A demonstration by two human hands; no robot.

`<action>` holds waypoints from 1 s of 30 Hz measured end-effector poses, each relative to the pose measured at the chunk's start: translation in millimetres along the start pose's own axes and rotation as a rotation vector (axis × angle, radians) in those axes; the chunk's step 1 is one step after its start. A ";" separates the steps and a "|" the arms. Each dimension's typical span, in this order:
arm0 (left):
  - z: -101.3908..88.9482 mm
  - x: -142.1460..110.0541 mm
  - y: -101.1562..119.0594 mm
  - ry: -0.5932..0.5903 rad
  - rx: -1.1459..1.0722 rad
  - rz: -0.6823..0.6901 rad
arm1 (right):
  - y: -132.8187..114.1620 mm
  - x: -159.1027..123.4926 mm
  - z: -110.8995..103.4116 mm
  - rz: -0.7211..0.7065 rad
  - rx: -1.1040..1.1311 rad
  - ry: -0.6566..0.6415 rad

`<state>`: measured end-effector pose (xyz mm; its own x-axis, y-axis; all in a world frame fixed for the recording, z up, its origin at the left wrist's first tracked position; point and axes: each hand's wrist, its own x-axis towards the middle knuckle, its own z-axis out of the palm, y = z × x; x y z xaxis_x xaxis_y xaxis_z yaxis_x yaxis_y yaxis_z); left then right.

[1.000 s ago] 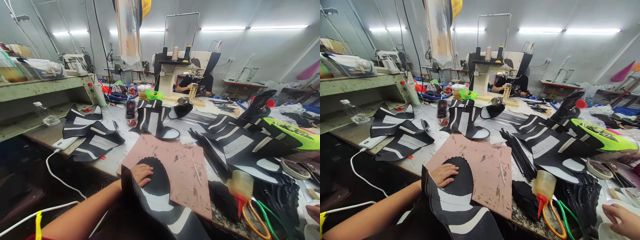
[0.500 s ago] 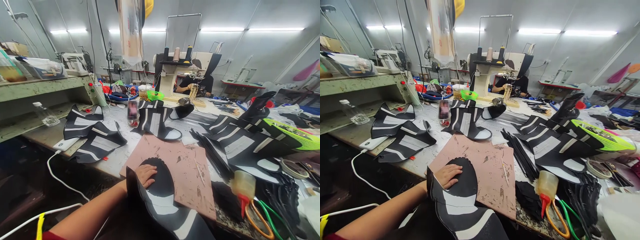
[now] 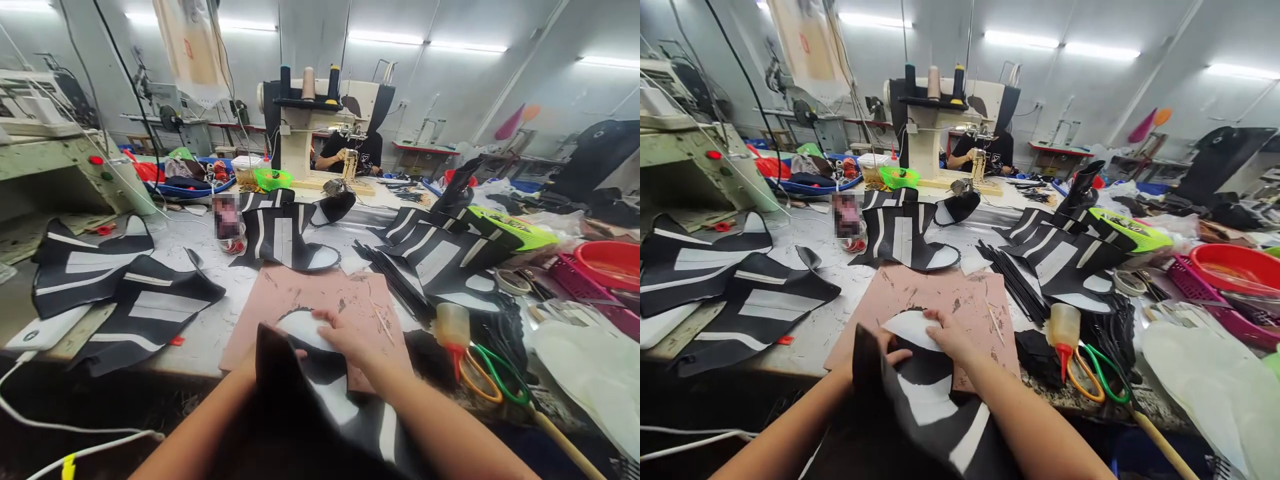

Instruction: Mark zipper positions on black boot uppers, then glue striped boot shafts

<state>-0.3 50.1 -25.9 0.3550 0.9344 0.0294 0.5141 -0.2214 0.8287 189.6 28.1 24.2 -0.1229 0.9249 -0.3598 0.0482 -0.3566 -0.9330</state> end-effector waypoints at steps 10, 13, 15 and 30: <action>-11.5 -3.0 -3.3 0.038 -0.353 -0.313 | 20.7 18.7 -12.5 -0.041 -0.178 0.019; -11.8 -2.4 -3.9 0.038 -0.311 -0.310 | 24.5 17.8 -17.2 -0.065 -0.200 0.089; -12.2 -1.7 -2.8 0.041 -0.267 -0.315 | 27.8 18.6 -19.0 -0.075 -0.182 0.130; -12.7 -1.2 23.8 -0.123 0.754 0.238 | 6.8 17.8 -20.0 -0.555 -1.111 0.004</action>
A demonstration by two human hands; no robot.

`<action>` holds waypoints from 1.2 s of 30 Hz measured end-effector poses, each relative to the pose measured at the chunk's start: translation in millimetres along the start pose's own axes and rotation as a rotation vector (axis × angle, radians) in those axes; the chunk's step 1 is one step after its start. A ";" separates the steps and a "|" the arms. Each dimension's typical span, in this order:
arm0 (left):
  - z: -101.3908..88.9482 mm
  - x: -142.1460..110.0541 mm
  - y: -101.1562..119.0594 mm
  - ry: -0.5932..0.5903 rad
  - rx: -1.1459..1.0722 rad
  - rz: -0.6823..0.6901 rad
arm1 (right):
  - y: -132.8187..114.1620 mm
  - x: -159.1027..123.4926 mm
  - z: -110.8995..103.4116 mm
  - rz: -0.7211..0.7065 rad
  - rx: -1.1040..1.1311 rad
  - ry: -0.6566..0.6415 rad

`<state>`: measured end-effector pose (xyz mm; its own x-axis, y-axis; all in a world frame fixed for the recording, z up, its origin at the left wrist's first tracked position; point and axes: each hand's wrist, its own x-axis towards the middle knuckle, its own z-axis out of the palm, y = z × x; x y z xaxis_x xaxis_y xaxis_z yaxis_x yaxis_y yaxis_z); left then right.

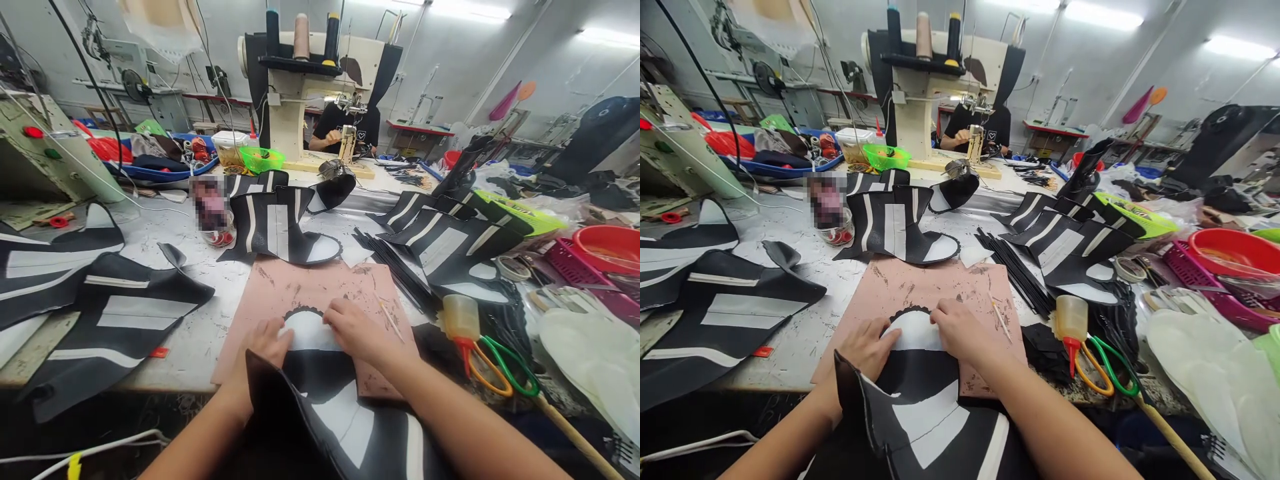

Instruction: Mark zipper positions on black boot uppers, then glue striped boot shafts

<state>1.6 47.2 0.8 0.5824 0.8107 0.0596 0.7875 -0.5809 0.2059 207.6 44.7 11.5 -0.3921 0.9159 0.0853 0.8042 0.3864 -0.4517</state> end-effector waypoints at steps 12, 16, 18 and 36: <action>-38.3 -66.2 -42.6 -0.270 -1.059 0.065 | -6.7 9.5 25.9 -0.479 0.067 -0.303; -61.8 -50.6 -11.8 -0.174 -1.209 -0.086 | -18.0 11.7 11.9 -0.288 0.079 -0.217; -68.6 -25.9 4.9 -0.082 -1.293 -0.062 | -20.5 17.9 -1.3 -0.151 0.132 -0.157; -129.5 44.9 -60.7 0.664 -1.341 -0.419 | -4.8 -81.2 -33.9 0.208 0.391 -0.175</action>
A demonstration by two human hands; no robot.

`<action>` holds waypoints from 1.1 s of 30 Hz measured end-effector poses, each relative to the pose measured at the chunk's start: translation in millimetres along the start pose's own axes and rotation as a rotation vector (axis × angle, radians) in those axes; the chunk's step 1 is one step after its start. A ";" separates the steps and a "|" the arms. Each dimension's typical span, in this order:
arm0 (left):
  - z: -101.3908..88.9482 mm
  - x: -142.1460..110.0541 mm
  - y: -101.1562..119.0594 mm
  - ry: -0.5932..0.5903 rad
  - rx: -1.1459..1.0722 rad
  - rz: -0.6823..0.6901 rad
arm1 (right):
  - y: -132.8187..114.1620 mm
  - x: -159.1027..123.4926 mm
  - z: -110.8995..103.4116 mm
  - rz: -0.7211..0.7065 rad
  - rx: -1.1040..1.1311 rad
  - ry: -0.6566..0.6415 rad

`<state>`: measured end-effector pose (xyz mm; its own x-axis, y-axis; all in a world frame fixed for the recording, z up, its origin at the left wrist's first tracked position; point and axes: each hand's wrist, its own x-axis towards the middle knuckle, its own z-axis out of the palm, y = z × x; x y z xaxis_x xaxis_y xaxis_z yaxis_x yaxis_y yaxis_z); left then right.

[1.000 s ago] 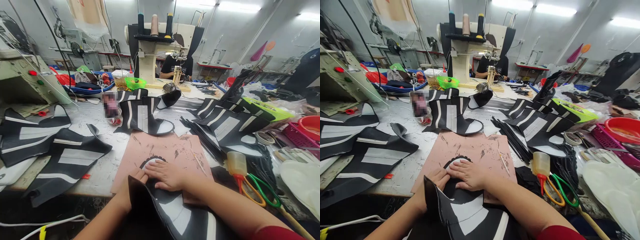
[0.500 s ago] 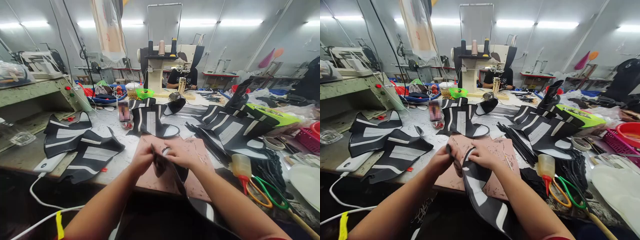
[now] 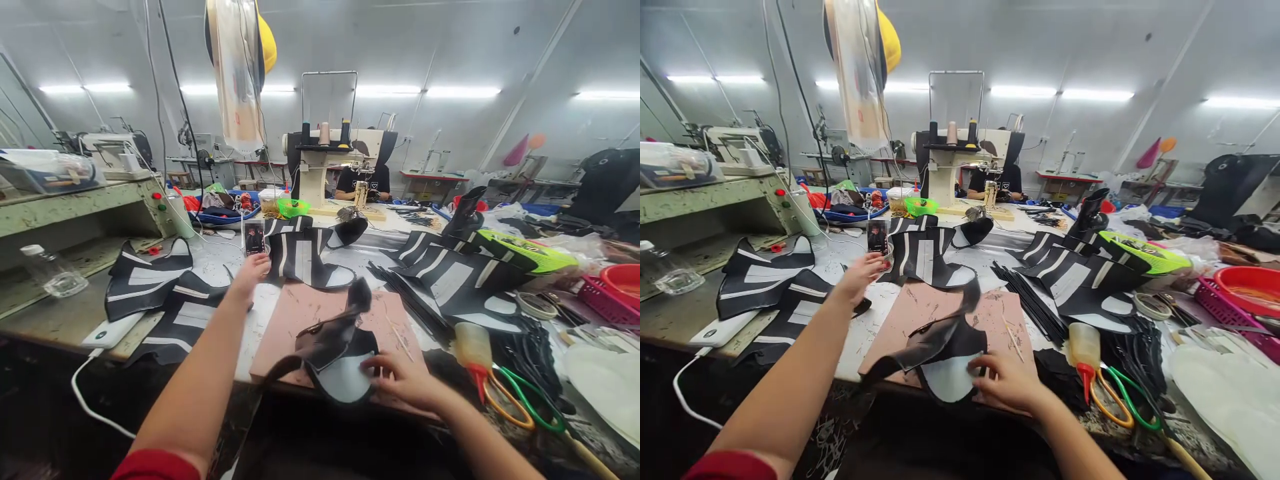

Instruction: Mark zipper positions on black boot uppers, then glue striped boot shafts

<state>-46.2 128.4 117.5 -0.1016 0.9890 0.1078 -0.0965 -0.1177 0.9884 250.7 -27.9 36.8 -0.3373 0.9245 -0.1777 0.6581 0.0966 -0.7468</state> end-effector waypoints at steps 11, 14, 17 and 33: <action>32.9 -158.4 18.5 -1.197 0.302 0.282 | -17.8 -11.0 44.4 -0.344 -0.389 0.556; 57.7 -115.1 -15.6 -0.925 0.744 0.269 | -23.6 -11.7 41.2 -0.486 -0.371 0.495; 79.1 -71.4 -38.8 -1.015 1.162 0.268 | -23.8 -14.4 45.5 -0.548 -0.327 0.397; 110.3 -45.7 -65.4 -1.383 1.561 0.569 | 94.7 -47.2 -81.9 0.603 -0.300 1.035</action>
<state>74.0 100.8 59.8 0.8416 0.3850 -0.3788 0.4212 -0.9068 0.0141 384.1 -32.2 26.9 0.6751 0.6939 0.2504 0.6982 -0.4915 -0.5204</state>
